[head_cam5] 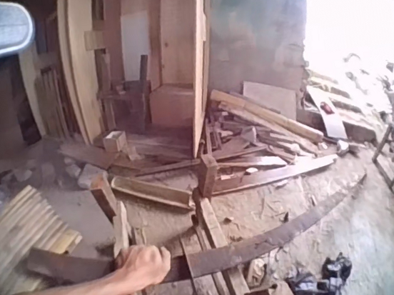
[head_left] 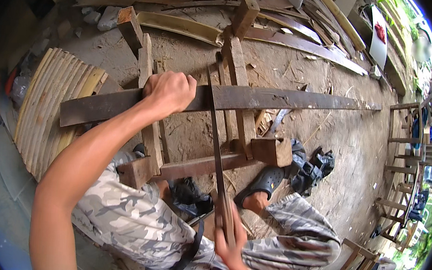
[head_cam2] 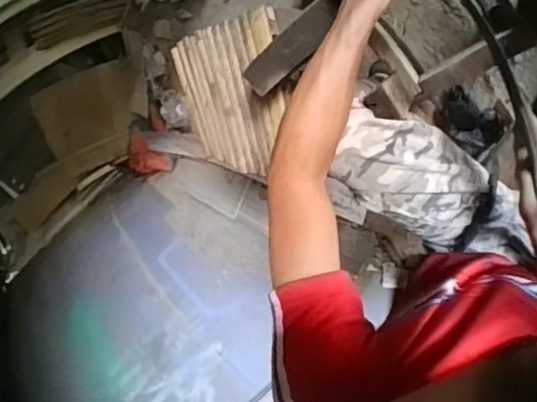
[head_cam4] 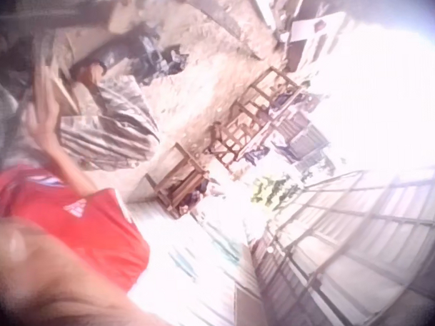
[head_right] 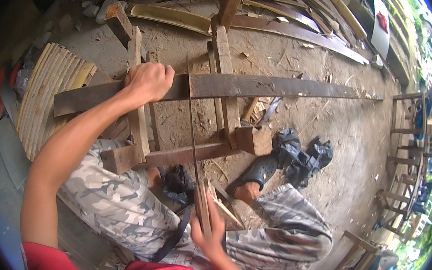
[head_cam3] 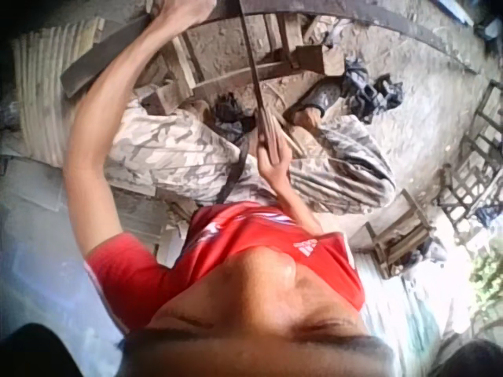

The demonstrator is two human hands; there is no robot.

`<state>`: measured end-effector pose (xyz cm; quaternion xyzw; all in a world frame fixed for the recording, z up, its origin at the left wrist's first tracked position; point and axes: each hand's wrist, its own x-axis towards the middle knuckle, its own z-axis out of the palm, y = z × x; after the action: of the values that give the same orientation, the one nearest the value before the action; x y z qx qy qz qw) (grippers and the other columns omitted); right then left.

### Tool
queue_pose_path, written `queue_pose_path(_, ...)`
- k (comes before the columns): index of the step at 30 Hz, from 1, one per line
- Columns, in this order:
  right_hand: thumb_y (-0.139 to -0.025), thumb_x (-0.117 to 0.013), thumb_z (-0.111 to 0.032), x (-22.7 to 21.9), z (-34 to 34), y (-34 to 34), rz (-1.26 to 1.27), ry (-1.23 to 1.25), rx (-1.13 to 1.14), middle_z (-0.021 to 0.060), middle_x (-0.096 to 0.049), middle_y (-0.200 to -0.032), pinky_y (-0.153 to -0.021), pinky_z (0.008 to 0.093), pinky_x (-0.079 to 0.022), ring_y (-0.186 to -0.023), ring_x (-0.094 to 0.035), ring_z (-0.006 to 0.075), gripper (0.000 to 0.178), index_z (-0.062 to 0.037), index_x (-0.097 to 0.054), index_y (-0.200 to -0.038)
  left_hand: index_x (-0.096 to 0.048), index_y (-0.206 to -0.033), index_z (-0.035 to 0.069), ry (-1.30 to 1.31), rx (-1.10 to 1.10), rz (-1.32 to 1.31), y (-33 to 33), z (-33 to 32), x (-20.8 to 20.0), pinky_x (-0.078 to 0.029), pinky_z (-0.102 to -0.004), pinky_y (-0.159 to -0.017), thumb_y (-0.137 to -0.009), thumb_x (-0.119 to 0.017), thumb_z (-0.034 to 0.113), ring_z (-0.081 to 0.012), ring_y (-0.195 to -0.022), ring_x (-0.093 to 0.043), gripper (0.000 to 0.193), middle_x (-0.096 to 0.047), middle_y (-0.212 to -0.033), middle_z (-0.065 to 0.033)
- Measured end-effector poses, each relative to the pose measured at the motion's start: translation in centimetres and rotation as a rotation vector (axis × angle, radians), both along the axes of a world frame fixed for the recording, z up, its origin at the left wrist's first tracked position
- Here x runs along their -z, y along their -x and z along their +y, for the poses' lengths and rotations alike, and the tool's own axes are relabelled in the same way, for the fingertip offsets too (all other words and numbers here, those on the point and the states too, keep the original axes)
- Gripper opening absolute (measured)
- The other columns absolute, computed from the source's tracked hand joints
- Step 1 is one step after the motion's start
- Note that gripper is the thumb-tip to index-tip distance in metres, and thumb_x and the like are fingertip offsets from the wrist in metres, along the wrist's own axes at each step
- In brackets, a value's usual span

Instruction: The person sits on the floor in a cluttered workshop and uses a hand saw to cut a long wooden plank resting on a frame. They repeatedly position the plank, saw through it, and adjust the pieces during the process.

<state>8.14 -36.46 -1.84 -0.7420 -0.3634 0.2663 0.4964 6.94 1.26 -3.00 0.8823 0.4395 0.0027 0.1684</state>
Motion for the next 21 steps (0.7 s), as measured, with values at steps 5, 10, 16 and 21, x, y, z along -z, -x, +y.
queue_pose_path(5, -0.079, -0.056, 0.007, -3.7, -7.3, 1.4, -0.039, 0.114, -0.053, 0.0273, -0.063, -0.131, -0.092, 0.0358, -0.053, -0.115, -0.066, 0.0333, 0.057, 0.0117, -0.051, -0.136, -0.054, -0.044, 0.009, 0.002, 0.028, -0.028, -0.2, -0.4, 0.6, -0.044, -0.0418, -0.030, -0.100, -0.042, 0.030, -0.0216, -0.029, -0.047, 0.061, -0.045, -0.036, -0.0036)
queue_pose_path(10, -0.087, -0.054, 0.001, 3.1, 13.6, -5.7, 0.102, -0.136, 0.078, 0.0158, -0.065, -0.128, -0.099, 0.0311, -0.046, -0.110, -0.061, 0.0182, 0.054, 0.0053, -0.052, -0.140, -0.055, -0.046, 0.010, -0.015, 0.010, 0.004, -1.0, -0.2, 0.2, -0.043, -0.0401, -0.031, -0.100, -0.045, 0.030, -0.0198, -0.030, -0.046, 0.059, -0.047, -0.038, -0.0039)
queue_pose_path(16, -0.085, -0.056, -0.002, 1.0, 16.0, -5.9, 0.395, -0.019, 0.061, 0.0239, -0.062, -0.134, -0.106, 0.0364, -0.043, -0.128, -0.059, 0.0321, 0.062, 0.0014, -0.047, -0.146, -0.067, -0.064, -0.006, 0.052, -0.045, 0.077, -0.5, 0.1, -0.6, -0.057, -0.0504, -0.071, -0.098, -0.043, 0.033, -0.0439, -0.067, -0.069, 0.056, -0.065, -0.067, -0.0279)
queue_pose_path(21, -0.076, -0.055, 0.004, -0.1, -4.5, 1.0, 0.013, 0.087, -0.044, 0.0219, -0.070, -0.121, -0.077, 0.0291, -0.056, -0.085, -0.074, 0.0211, 0.069, 0.0079, -0.045, -0.144, -0.065, -0.060, -0.006, 0.104, 0.011, 0.135, -0.2, 0.1, -1.4, -0.058, -0.0481, -0.066, -0.098, -0.039, 0.027, -0.0406, -0.059, -0.068, 0.057, -0.063, -0.059, -0.0257)
